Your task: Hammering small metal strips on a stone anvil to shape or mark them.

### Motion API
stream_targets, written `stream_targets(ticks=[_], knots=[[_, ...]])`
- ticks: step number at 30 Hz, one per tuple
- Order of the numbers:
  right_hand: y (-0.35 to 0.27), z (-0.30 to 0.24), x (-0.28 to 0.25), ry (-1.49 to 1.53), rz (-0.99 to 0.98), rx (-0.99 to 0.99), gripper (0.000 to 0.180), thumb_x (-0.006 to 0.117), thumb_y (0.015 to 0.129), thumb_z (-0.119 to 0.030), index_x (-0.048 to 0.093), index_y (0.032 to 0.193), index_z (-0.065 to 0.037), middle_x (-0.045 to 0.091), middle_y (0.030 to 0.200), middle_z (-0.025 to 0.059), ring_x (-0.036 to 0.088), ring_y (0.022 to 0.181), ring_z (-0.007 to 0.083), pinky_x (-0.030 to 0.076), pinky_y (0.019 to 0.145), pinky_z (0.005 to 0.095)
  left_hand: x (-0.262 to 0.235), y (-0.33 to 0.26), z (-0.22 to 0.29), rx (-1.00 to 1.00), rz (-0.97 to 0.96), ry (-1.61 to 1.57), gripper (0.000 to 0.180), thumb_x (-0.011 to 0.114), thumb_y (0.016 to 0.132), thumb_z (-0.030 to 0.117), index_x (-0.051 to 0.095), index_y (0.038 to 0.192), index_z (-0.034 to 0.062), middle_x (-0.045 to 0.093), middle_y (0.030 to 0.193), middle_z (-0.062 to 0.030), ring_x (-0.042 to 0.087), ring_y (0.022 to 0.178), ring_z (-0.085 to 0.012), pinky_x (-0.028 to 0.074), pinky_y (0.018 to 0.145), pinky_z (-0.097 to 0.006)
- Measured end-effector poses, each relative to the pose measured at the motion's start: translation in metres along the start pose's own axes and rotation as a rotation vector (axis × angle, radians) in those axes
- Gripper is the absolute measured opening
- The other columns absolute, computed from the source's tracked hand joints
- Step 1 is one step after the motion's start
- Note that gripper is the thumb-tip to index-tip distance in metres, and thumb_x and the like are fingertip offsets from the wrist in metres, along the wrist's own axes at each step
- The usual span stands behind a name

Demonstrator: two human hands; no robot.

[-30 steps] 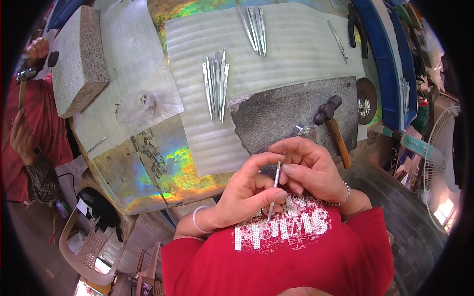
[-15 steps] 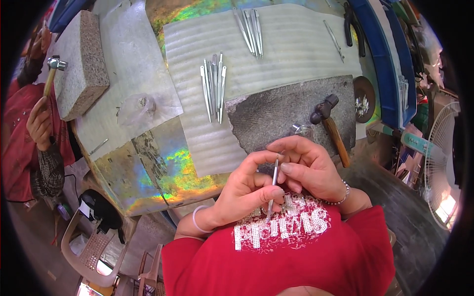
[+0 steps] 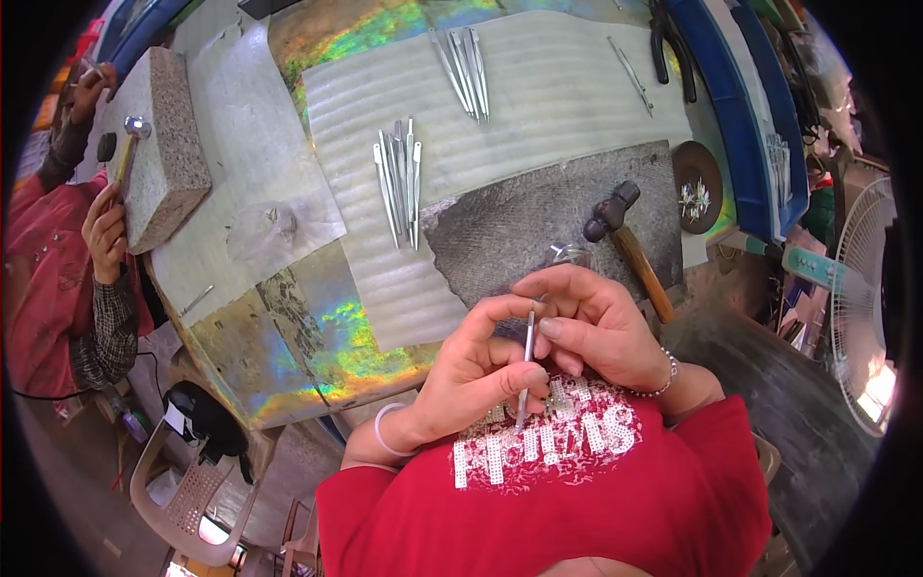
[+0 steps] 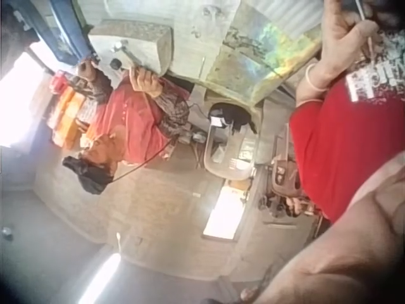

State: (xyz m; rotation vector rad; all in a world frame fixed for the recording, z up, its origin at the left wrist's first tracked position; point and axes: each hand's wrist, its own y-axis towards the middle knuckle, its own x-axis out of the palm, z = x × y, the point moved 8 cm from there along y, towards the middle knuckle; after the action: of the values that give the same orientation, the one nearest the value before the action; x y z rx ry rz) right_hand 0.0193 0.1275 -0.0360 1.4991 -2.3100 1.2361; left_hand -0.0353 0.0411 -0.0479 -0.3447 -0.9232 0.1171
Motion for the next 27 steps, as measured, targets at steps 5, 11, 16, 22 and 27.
stream_targets(ticks=[5, 11, 16, 22, 27], knots=[[0.0, -0.001, -0.002, -0.014, -0.015, -0.023, 0.034, 0.046, 0.091, -0.002, 0.045, 0.125, -0.002, 0.059, 0.081, 0.0064, 0.047, 0.053, 0.0033, 0.038, 0.048, 0.0153, 0.001, 0.002, -0.001, 0.013, 0.008, 0.0, 0.048, 0.053, 0.091, 0.002, 0.026, 0.131, 0.0065, 0.06, 0.074, -0.0093, 0.063, 0.068, -0.0152, 0.05, 0.055, -0.023], [-0.004, -0.001, -0.003, 0.041, -0.027, -0.017, 0.035, 0.047, 0.091, -0.002, 0.044, 0.126, -0.003, 0.058, 0.082, 0.0043, 0.047, 0.056, 0.0026, 0.038, 0.05, 0.0156, 0.002, 0.003, -0.003, -0.059, 0.029, -0.029, 0.049, 0.053, 0.091, 0.002, 0.027, 0.131, 0.0095, 0.06, 0.078, -0.0099, 0.063, 0.068, -0.016, 0.051, 0.057, -0.024], [-0.011, 0.0, -0.007, 0.036, -0.001, 0.006, 0.038, 0.049, 0.09, -0.003, 0.041, 0.127, -0.003, 0.059, 0.084, 0.0079, 0.047, 0.056, 0.0046, 0.039, 0.052, 0.0159, 0.001, 0.002, -0.002, -0.066, -0.001, -0.015, 0.05, 0.054, 0.09, 0.003, 0.026, 0.132, 0.0092, 0.062, 0.082, -0.0122, 0.064, 0.069, -0.0175, 0.052, 0.059, -0.025], [-0.027, -0.019, -0.025, -0.127, 0.06, -0.086, 0.032, 0.05, 0.087, -0.001, 0.047, 0.119, -0.002, 0.059, 0.083, 0.0084, 0.047, 0.055, 0.0045, 0.038, 0.052, 0.0159, 0.0, 0.004, -0.003, -0.063, 0.04, 0.011, 0.051, 0.055, 0.09, 0.005, 0.025, 0.132, 0.008, 0.063, 0.079, -0.0134, 0.065, 0.069, -0.0186, 0.052, 0.06, -0.025], [-0.043, -0.045, -0.053, -0.231, 0.266, -0.181, 0.023, 0.05, 0.088, -0.001, 0.053, 0.111, 0.0, 0.059, 0.082, 0.0054, 0.049, 0.059, 0.0033, 0.038, 0.052, 0.0155, 0.002, 0.005, -0.001, -0.053, 0.022, 0.031, 0.051, 0.055, 0.091, 0.005, 0.025, 0.132, 0.0082, 0.063, 0.078, -0.0136, 0.065, 0.069, -0.0186, 0.052, 0.06, -0.025]])
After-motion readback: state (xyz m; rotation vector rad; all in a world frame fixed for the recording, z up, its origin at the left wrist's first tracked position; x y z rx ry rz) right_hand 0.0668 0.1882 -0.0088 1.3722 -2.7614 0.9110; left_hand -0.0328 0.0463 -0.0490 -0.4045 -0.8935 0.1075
